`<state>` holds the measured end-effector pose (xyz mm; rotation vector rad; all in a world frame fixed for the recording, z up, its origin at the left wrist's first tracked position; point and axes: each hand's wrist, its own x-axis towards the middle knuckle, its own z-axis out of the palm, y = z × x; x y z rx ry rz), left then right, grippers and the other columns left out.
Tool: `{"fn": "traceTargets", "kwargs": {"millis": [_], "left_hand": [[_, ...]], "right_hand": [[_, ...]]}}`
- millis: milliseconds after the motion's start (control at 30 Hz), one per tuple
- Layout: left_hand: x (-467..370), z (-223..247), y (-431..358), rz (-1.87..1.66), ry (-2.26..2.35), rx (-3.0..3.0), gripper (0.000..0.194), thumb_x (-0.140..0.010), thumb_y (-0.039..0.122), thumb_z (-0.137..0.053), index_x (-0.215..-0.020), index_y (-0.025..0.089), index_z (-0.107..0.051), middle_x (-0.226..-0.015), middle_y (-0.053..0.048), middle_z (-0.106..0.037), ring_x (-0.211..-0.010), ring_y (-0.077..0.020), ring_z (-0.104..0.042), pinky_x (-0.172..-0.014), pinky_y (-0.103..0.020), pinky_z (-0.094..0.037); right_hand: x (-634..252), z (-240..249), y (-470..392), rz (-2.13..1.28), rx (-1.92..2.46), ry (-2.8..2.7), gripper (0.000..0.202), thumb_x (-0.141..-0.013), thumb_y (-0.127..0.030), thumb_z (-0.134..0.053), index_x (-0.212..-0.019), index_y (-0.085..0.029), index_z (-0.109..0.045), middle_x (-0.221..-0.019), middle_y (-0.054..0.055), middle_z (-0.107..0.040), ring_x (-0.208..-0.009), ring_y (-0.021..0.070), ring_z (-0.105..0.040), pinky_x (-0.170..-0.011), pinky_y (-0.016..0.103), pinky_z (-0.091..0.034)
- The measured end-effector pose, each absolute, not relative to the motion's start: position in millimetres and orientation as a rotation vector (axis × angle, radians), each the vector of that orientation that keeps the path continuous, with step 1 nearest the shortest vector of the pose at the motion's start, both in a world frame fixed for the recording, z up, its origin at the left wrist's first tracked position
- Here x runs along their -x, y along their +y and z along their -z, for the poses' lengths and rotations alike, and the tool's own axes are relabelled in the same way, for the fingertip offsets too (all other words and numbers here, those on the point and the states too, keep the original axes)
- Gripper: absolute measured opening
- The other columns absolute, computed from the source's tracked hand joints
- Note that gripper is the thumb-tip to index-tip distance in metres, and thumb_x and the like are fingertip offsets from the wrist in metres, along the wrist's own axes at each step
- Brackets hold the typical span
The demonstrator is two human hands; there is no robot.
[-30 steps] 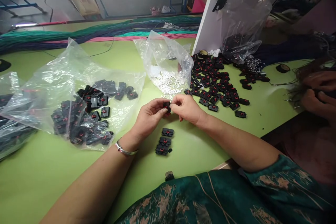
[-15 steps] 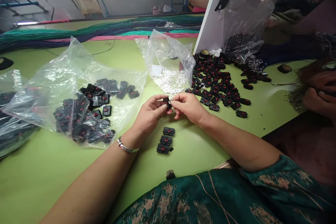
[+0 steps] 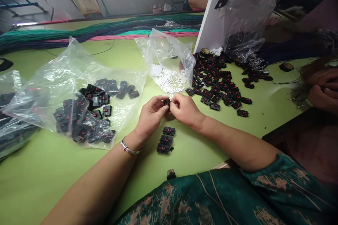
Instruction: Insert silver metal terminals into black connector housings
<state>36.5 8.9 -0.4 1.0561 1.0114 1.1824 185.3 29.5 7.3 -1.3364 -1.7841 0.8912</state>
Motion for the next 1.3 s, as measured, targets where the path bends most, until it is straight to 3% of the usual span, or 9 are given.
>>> {"fn": "traceTargets", "kwargs": {"millis": [167, 233, 467, 700, 767, 967, 1133, 1300], "left_hand": [[-31.7, 6.6, 11.8, -1.126, 0.869, -0.908, 0.038, -0.074, 0.027, -0.08, -0.106, 0.018, -0.062, -0.08, -0.002, -0.071, -0.068, -0.0146, -0.068, -0.073, -0.032, -0.056], [-30.7, 8.2, 12.5, -1.116, 0.851, -0.914, 0.039, -0.074, 0.028, -0.08, -0.106, 0.018, -0.062, -0.081, -0.002, -0.072, -0.07, -0.0151, -0.069, -0.074, -0.032, -0.056], [-34.5, 6.7, 10.4, -1.11, 0.912, -1.011, 0.034, -0.075, 0.026, -0.079, -0.104, 0.017, -0.063, -0.083, -0.003, -0.073, -0.068, -0.0142, -0.068, -0.072, -0.03, -0.056], [-37.9, 0.6, 6.8, -1.178, 0.972, -1.008, 0.032, -0.074, 0.025, -0.079, -0.1, 0.015, -0.065, -0.079, -0.002, -0.071, -0.068, -0.0126, -0.065, -0.07, -0.027, -0.055], [-36.7, 1.4, 7.0, -1.169, 0.948, -0.989, 0.032, -0.073, 0.025, -0.08, -0.1, 0.015, -0.065, -0.081, -0.003, -0.071, -0.068, -0.013, -0.066, -0.071, -0.027, -0.055], [-31.2, 7.8, 12.4, -1.113, 0.796, -0.857, 0.041, -0.073, 0.027, -0.081, -0.107, 0.017, -0.061, -0.083, -0.003, -0.072, -0.071, -0.0149, -0.07, -0.075, -0.031, -0.056], [-30.3, 9.3, 13.7, -1.109, 0.78, -0.889, 0.04, -0.076, 0.027, -0.079, -0.109, 0.017, -0.059, -0.081, -0.003, -0.072, -0.071, -0.0143, -0.069, -0.075, -0.03, -0.056], [-32.4, 7.1, 10.8, -1.12, 0.829, -0.983, 0.034, -0.077, 0.024, -0.078, -0.105, 0.017, -0.06, -0.083, -0.002, -0.072, -0.07, -0.0137, -0.069, -0.074, -0.029, -0.056]], "right_hand": [[-185.7, -12.1, 30.0, -1.445, 1.235, -1.433, 0.011, -0.076, -0.027, -0.057, -0.071, -0.019, -0.052, -0.056, -0.005, -0.053, -0.043, 0.0083, -0.048, -0.042, 0.024, -0.049], [-187.0, -13.9, 31.2, -1.515, 1.205, -1.376, 0.014, -0.075, -0.029, -0.059, -0.069, -0.019, -0.052, -0.052, -0.006, -0.052, -0.04, 0.0071, -0.046, -0.04, 0.023, -0.05], [-190.4, -10.5, 30.7, -1.355, 1.312, -1.5, 0.008, -0.073, -0.022, -0.059, -0.068, -0.019, -0.052, -0.057, -0.005, -0.051, -0.043, 0.0085, -0.05, -0.039, 0.022, -0.046], [-186.1, -8.3, 31.2, -0.806, 1.326, -1.87, 0.014, -0.078, -0.017, -0.052, -0.067, -0.02, -0.044, -0.06, -0.003, -0.052, -0.054, 0.0097, -0.046, -0.051, 0.023, -0.037], [-186.1, -11.1, 32.1, -0.861, 1.337, -1.848, 0.015, -0.077, -0.016, -0.053, -0.065, -0.02, -0.044, -0.059, -0.003, -0.051, -0.053, 0.0096, -0.046, -0.049, 0.023, -0.037], [-191.7, -18.1, 33.9, -1.57, 1.22, -1.412, 0.016, -0.079, -0.03, -0.058, -0.07, -0.019, -0.052, -0.051, -0.006, -0.052, -0.035, 0.0063, -0.044, -0.034, 0.02, -0.043], [-192.9, -16.1, 34.2, -1.612, 1.173, -1.339, 0.014, -0.073, -0.026, -0.065, -0.071, -0.016, -0.055, -0.052, -0.006, -0.057, -0.035, 0.0058, -0.047, -0.034, 0.02, -0.048], [-193.5, -17.4, 33.0, -1.562, 1.229, -1.406, 0.008, -0.073, -0.02, -0.059, -0.07, -0.018, -0.053, -0.051, -0.007, -0.055, -0.034, 0.0061, -0.046, -0.034, 0.021, -0.047]]}}
